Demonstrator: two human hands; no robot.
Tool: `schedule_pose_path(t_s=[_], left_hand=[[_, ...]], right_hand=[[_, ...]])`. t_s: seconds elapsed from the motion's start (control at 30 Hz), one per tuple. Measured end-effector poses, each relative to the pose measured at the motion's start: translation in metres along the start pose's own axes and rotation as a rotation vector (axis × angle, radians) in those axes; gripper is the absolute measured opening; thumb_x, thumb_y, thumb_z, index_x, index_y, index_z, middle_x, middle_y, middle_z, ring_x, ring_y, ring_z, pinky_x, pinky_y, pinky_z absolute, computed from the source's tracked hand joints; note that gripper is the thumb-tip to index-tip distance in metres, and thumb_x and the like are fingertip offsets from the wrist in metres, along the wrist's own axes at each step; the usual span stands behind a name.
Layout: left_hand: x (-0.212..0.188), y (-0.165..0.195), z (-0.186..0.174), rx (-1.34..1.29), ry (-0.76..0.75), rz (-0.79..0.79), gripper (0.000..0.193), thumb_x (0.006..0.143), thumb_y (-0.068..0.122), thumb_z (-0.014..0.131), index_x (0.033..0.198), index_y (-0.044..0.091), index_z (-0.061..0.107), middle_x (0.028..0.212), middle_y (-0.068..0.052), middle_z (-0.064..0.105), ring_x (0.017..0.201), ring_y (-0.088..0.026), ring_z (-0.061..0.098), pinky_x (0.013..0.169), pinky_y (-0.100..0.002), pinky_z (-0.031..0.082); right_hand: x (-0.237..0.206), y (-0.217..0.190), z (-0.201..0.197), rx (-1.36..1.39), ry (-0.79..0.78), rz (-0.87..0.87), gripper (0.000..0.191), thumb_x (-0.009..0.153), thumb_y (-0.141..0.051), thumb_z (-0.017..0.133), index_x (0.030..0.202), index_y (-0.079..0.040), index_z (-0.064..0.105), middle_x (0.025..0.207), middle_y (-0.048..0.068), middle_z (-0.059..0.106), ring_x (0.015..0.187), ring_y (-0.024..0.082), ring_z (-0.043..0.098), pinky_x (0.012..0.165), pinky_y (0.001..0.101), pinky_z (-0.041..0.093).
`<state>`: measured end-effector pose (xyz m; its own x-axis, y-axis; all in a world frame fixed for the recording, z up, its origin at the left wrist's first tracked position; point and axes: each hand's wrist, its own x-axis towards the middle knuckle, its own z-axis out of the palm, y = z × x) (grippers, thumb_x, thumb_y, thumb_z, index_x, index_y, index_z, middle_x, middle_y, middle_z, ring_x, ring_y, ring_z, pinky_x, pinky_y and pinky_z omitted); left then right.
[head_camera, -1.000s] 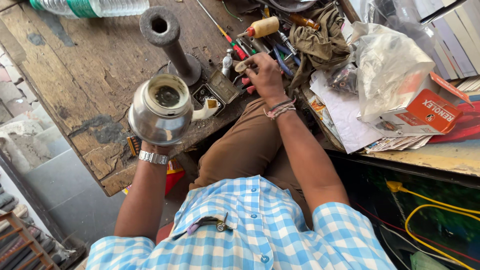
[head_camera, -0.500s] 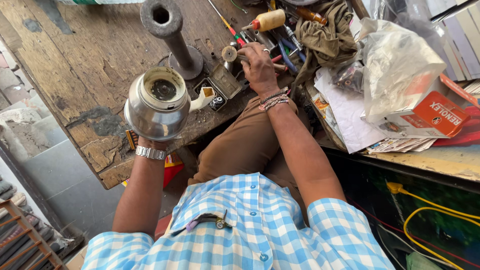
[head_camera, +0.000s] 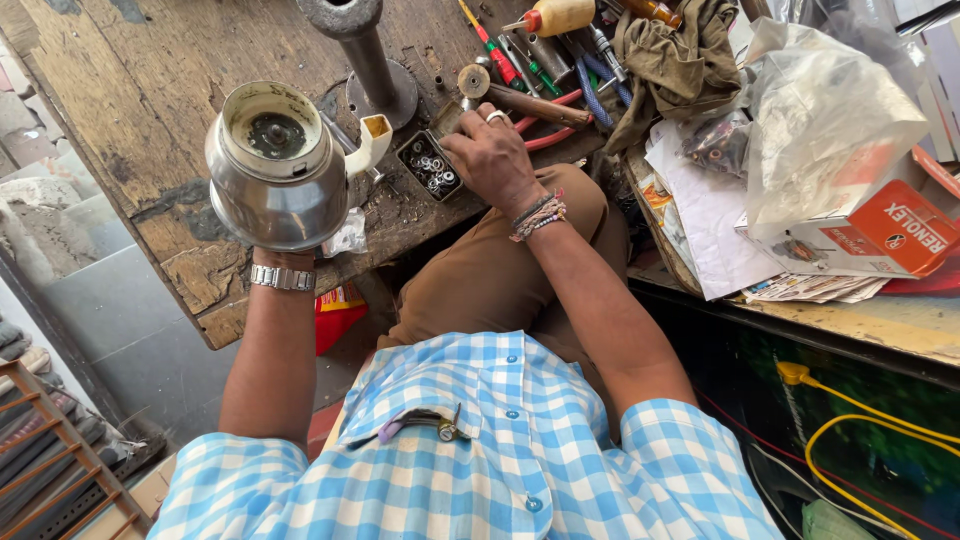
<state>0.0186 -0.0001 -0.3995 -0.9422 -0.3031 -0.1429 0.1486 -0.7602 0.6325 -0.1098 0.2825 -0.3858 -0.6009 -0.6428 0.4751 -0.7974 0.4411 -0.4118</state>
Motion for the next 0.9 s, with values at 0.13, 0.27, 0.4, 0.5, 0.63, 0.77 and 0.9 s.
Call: schedule_pose_path(t_s=[0.13, 0.27, 0.4, 0.5, 0.63, 0.77, 0.9], left_hand=[[-0.002, -0.002, -0.002, 0.006, 0.008, 0.007, 0.049, 0.108, 0.04, 0.058, 0.146, 0.009, 0.052, 0.141, -0.012, 0.062, 0.126, -0.022, 0.065, 0.105, -0.039, 0.061], [-0.003, -0.004, -0.005, 0.012, 0.019, 0.014, 0.049, 0.108, 0.04, 0.058, 0.146, 0.009, 0.052, 0.14, -0.012, 0.062, 0.126, -0.022, 0.065, 0.105, -0.039, 0.061], [-0.005, -0.005, -0.004, 0.009, 0.025, 0.008, 0.05, 0.108, 0.04, 0.057, 0.146, 0.008, 0.052, 0.14, -0.013, 0.062, 0.126, -0.022, 0.065, 0.105, -0.039, 0.061], [-0.006, -0.006, -0.001, 0.007, 0.025, 0.005, 0.05, 0.108, 0.04, 0.057, 0.146, 0.008, 0.052, 0.14, -0.013, 0.062, 0.126, -0.023, 0.065, 0.105, -0.039, 0.061], [-0.008, -0.005, 0.001, 0.012, 0.028, -0.001, 0.05, 0.108, 0.04, 0.057, 0.146, 0.008, 0.052, 0.14, -0.013, 0.062, 0.126, -0.023, 0.065, 0.105, -0.039, 0.061], [-0.01, -0.005, 0.003, 0.012, 0.027, -0.006, 0.05, 0.108, 0.04, 0.057, 0.146, 0.008, 0.051, 0.14, -0.013, 0.062, 0.126, -0.023, 0.065, 0.105, -0.04, 0.061], [-0.011, -0.006, 0.004, 0.009, 0.027, -0.012, 0.051, 0.108, 0.04, 0.057, 0.146, 0.008, 0.051, 0.14, -0.013, 0.062, 0.126, -0.023, 0.065, 0.105, -0.04, 0.061]], right_hand=[[0.006, -0.004, 0.01, -0.01, -0.006, -0.039, 0.006, 0.082, -0.017, 0.081, 0.087, -0.017, 0.078, 0.095, 0.003, 0.061, 0.097, 0.026, 0.058, 0.086, 0.0402, 0.046], [0.01, -0.006, 0.013, -0.047, -0.058, -0.047, 0.008, 0.082, -0.021, 0.083, 0.086, -0.017, 0.078, 0.098, 0.004, 0.06, 0.099, 0.026, 0.057, 0.086, 0.0413, 0.044], [0.012, -0.008, 0.014, -0.06, -0.099, -0.039, 0.014, 0.078, -0.025, 0.083, 0.085, -0.015, 0.078, 0.098, 0.006, 0.058, 0.101, 0.028, 0.055, 0.088, 0.0431, 0.043], [0.013, -0.01, 0.018, -0.115, -0.186, -0.014, 0.012, 0.076, -0.023, 0.083, 0.079, -0.014, 0.076, 0.098, 0.007, 0.058, 0.103, 0.029, 0.055, 0.089, 0.0432, 0.043], [0.01, -0.005, 0.025, -0.051, -0.167, 0.029, 0.009, 0.078, -0.02, 0.084, 0.079, -0.015, 0.077, 0.097, 0.006, 0.059, 0.102, 0.029, 0.055, 0.088, 0.0436, 0.044], [0.002, 0.005, 0.028, 0.128, -0.084, 0.102, 0.009, 0.081, -0.022, 0.084, 0.086, -0.016, 0.079, 0.093, 0.003, 0.061, 0.098, 0.027, 0.056, 0.087, 0.0416, 0.047], [-0.005, 0.01, 0.024, 0.222, -0.123, 0.166, 0.014, 0.088, -0.03, 0.084, 0.092, -0.017, 0.081, 0.09, 0.001, 0.062, 0.094, 0.025, 0.057, 0.086, 0.04, 0.049]])
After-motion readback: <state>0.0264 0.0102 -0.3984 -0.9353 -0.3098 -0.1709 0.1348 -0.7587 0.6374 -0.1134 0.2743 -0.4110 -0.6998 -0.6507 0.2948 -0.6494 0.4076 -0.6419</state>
